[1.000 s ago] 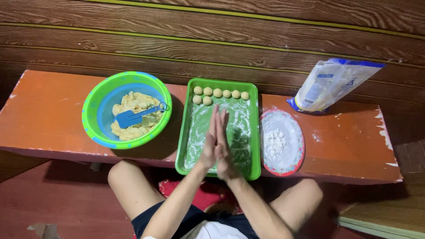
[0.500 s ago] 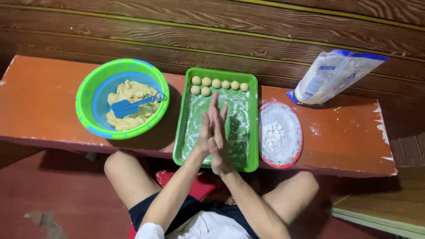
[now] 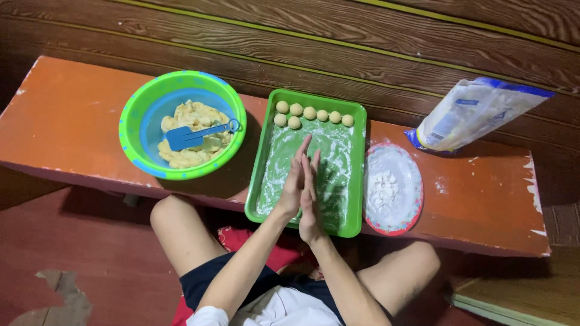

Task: The person sits on the floor and rolls small pieces of dough into balls using both hands. They place the finished dough balls onto a green tray dusted with flour. The person occasionally reaches into a green bowl to retrieve more dough pieces.

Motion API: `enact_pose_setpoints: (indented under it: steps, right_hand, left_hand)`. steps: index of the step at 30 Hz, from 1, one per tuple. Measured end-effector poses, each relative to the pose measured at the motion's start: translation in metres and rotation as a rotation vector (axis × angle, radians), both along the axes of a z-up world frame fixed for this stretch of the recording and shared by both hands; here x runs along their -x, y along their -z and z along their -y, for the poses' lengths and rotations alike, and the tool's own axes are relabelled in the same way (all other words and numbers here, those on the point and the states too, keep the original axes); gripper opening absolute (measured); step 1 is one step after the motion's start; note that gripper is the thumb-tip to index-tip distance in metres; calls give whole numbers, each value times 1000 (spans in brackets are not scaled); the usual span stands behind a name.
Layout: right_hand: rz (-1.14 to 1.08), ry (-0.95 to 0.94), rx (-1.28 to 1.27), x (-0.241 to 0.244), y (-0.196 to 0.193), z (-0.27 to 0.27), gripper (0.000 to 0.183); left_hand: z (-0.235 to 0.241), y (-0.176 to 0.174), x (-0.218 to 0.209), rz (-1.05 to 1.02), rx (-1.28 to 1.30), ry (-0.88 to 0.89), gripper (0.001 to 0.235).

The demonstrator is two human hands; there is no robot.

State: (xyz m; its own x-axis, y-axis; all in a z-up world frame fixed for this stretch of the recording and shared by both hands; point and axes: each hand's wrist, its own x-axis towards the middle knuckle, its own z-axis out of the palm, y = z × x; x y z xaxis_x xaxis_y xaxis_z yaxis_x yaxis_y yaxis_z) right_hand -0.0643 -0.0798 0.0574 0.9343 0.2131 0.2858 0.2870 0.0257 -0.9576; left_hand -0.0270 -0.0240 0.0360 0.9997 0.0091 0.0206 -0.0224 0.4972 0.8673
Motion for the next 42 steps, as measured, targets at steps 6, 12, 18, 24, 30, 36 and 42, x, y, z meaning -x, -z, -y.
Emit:
enact_pose_setpoints:
  steps: [6, 12, 18, 24, 30, 36, 42]
  right_hand:
    - [-113, 318, -64, -79, 68, 16, 59]
    - [-222, 436, -207, -93, 53, 11, 40]
    - [421, 106, 430, -111, 109, 16, 24]
    - [518, 440, 525, -128, 124, 24, 17]
    - [347, 693, 433, -105, 77, 37, 29]
    - [-181, 702, 172, -100, 45, 39, 32]
    - [-222, 424, -106, -71, 31, 28, 19]
  left_hand:
    - [13, -3, 3, -47, 28, 71, 88]
    - [5, -18, -23, -47, 64, 127, 87]
    - [-2, -15, -35, -120, 111, 173, 87]
    - [4, -9, -36, -213, 130, 195, 86]
    - [19, -7, -21, -323, 174, 243, 86]
    - [20, -38, -9, -319, -1, 208, 99]
    - [14, 17, -22, -229, -10, -85, 69]
